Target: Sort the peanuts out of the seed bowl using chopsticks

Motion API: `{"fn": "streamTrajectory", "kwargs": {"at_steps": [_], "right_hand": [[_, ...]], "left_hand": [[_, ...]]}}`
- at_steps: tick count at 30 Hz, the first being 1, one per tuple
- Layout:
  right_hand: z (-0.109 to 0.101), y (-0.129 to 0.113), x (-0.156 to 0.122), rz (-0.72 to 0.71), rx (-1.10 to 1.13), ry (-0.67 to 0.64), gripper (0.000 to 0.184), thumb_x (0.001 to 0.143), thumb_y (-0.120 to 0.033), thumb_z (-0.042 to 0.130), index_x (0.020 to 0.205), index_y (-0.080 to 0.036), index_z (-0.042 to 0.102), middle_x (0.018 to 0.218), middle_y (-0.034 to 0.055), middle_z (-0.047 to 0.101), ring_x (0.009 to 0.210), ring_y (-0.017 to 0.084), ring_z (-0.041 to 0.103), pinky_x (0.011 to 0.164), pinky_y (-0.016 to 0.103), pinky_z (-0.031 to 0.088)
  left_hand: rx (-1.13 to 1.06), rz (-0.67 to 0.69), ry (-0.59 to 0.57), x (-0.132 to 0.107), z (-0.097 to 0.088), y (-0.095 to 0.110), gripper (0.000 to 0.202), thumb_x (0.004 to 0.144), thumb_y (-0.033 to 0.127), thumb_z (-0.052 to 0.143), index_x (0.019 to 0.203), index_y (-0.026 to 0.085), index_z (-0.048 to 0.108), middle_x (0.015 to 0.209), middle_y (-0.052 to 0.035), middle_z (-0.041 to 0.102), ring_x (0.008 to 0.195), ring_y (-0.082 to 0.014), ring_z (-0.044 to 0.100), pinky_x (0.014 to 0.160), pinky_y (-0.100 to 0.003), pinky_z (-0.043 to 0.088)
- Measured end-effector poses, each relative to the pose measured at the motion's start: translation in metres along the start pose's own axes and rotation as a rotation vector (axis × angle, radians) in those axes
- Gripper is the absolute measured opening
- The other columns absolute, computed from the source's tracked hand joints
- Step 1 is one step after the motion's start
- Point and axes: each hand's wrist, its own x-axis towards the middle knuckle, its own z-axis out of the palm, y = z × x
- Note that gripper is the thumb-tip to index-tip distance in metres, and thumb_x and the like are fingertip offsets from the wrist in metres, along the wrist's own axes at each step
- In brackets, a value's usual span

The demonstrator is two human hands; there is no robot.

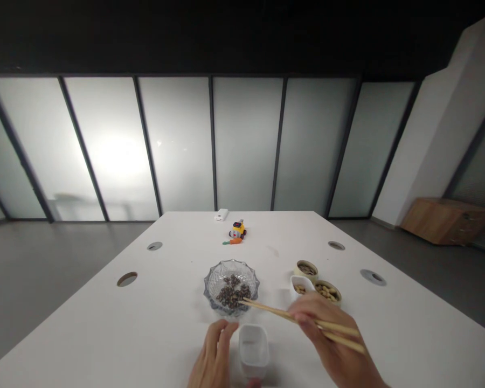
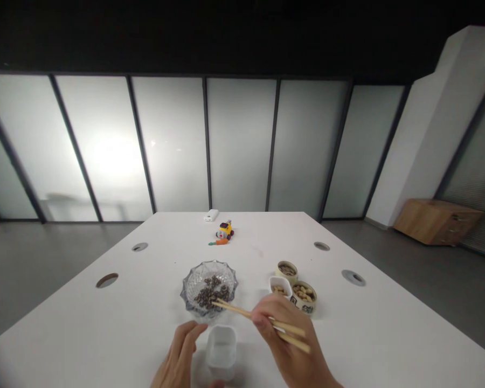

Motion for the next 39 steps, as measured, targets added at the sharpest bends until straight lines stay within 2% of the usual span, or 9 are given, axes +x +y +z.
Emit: {"fn": "streamTrajectory", "kwargs": {"at_steps": [3, 7, 11, 17, 27, 36, 39], "right_hand": [[0.01, 0.002, 0.031, 0.036, 0.019, -0.22, 0.034, 0.11, -0.041, 0.056, 0.085, -0.024, 0.073, 0.083, 0.0019, 0.073, 0.075, 0.018, 0.069, 0.072, 0.027, 0.054], [0.03, 0.015, 0.052, 0.074, 0.029, -0.382, 0.041, 0.111, -0.049, 0.053, 0.086, -0.022, 0.073, 0.086, 0.0036, 0.071, 0.078, 0.019, 0.067, 0.074, 0.03, 0.053], [0.042, 0.022, 0.053, 0.077, 0.077, -0.432, 0.045, 0.109, -0.055, 0.054, 0.088, -0.021, 0.073, 0.087, 0.0045, 0.07, 0.081, 0.02, 0.068, 0.075, 0.031, 0.052], [0.043, 0.027, 0.05, 0.07, 0.109, -0.438, 0.044, 0.109, -0.055, 0.054, 0.087, -0.021, 0.071, 0.09, 0.0044, 0.069, 0.083, 0.02, 0.067, 0.076, 0.032, 0.051], [0.048, 0.028, 0.051, 0.051, 0.197, -0.462, 0.042, 0.108, -0.055, 0.056, 0.089, -0.022, 0.072, 0.091, 0.0044, 0.068, 0.084, 0.02, 0.065, 0.078, 0.031, 0.051], [0.048, 0.032, 0.046, 0.044, 0.189, -0.472, 0.036, 0.108, -0.048, 0.06, 0.088, -0.022, 0.074, 0.094, 0.0048, 0.07, 0.088, 0.02, 0.068, 0.081, 0.031, 0.053], [0.047, 0.031, 0.048, 0.045, 0.162, -0.468, 0.036, 0.109, -0.048, 0.059, 0.089, -0.023, 0.075, 0.094, 0.0049, 0.071, 0.086, 0.02, 0.069, 0.081, 0.031, 0.055]], "left_hand": [[-0.135, -0.06, -0.107, 0.01, 0.0, -0.005, 0.088, 0.073, 0.035, 0.089, 0.152, 0.023, 0.052, 0.154, -0.0191, 0.053, 0.142, -0.0428, 0.054, 0.116, -0.056, 0.052], [-0.286, -0.051, -0.279, 0.024, -0.005, -0.004, 0.083, 0.075, 0.031, 0.086, 0.151, 0.023, 0.053, 0.154, -0.0183, 0.055, 0.141, -0.0423, 0.052, 0.121, -0.059, 0.044], [-0.364, -0.121, -0.34, 0.032, -0.013, 0.006, 0.077, 0.073, 0.028, 0.086, 0.143, 0.02, 0.056, 0.145, -0.0175, 0.06, 0.135, -0.04, 0.054, 0.118, -0.055, 0.045], [-0.383, -0.282, -0.4, 0.034, -0.02, 0.016, 0.075, 0.067, 0.021, 0.082, 0.137, 0.016, 0.055, 0.133, -0.0181, 0.061, 0.122, -0.0373, 0.06, 0.108, -0.049, 0.05], [-0.432, -0.29, -0.284, 0.025, -0.019, 0.014, 0.078, 0.071, 0.022, 0.073, 0.144, 0.016, 0.046, 0.133, -0.0173, 0.059, 0.117, -0.034, 0.06, 0.104, -0.047, 0.051], [-0.44, -0.271, -0.258, 0.025, -0.033, 0.019, 0.073, 0.079, 0.023, 0.072, 0.147, 0.018, 0.046, 0.137, -0.0165, 0.06, 0.123, -0.0345, 0.058, 0.109, -0.048, 0.049], [-0.438, -0.295, -0.229, 0.026, -0.038, 0.02, 0.072, 0.081, 0.024, 0.073, 0.148, 0.019, 0.046, 0.138, -0.0156, 0.061, 0.12, -0.0331, 0.06, 0.108, -0.047, 0.05]]}}
